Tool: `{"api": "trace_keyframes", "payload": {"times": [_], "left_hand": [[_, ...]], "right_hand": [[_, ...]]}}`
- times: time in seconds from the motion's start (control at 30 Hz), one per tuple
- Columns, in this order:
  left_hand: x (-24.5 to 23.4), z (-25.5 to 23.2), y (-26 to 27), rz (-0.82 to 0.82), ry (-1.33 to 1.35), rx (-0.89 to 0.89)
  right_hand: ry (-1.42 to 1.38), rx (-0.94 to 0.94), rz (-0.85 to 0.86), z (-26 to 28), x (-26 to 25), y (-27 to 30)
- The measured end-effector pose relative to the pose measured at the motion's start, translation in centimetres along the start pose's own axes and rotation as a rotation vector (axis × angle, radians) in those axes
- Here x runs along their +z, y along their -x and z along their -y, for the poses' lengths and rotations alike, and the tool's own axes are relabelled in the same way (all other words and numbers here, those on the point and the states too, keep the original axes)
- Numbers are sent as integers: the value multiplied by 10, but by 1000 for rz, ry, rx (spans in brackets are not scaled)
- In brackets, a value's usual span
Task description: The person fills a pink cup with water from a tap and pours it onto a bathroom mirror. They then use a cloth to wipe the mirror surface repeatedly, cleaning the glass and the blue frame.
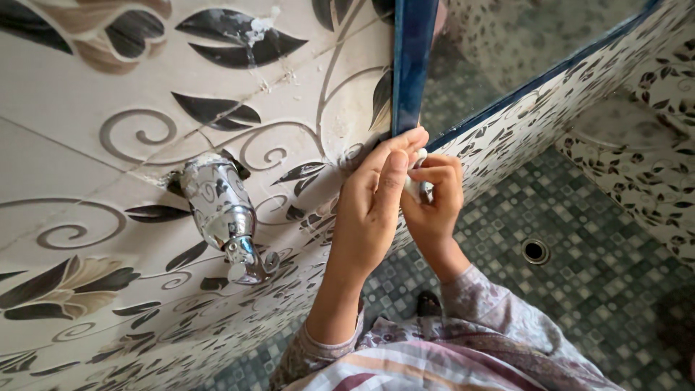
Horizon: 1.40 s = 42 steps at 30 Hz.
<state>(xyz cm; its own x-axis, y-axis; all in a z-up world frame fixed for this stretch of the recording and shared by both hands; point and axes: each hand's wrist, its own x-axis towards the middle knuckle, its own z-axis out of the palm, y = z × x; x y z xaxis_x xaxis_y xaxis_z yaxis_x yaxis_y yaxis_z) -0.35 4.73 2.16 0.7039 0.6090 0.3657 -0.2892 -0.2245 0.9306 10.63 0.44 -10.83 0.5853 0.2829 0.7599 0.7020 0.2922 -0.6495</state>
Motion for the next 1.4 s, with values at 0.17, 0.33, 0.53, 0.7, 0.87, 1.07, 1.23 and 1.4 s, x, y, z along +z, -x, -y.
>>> {"api": "trace_keyframes", "payload": {"times": [0.17, 0.33, 0.53, 0.7, 0.87, 1.07, 1.23, 1.4], "left_hand": [[-1, 0, 1, 9, 19, 30], [0, 1, 0, 6, 63, 15], [1, 2, -2, 4, -1, 52], [5, 4, -1, -12, -12, 45], [10, 5, 0, -2, 10, 58], [18, 3, 5, -36, -8, 11], [28, -3, 11, -23, -88, 39], [34, -1, 9, -25, -20, 47]], "right_hand": [[-1, 15, 6, -12, -4, 9], [-197, 38, -6, 0, -7, -5], [-78, 148, -119, -31, -35, -50], [-151, 203, -197, -40, -46, -65], [134, -77, -16, 3, -25, -33], [126, 31, -150, -62, -57, -60], [49, 190, -264, -130, -110, -120], [280, 33, -217, -95, -87, -97]]}}
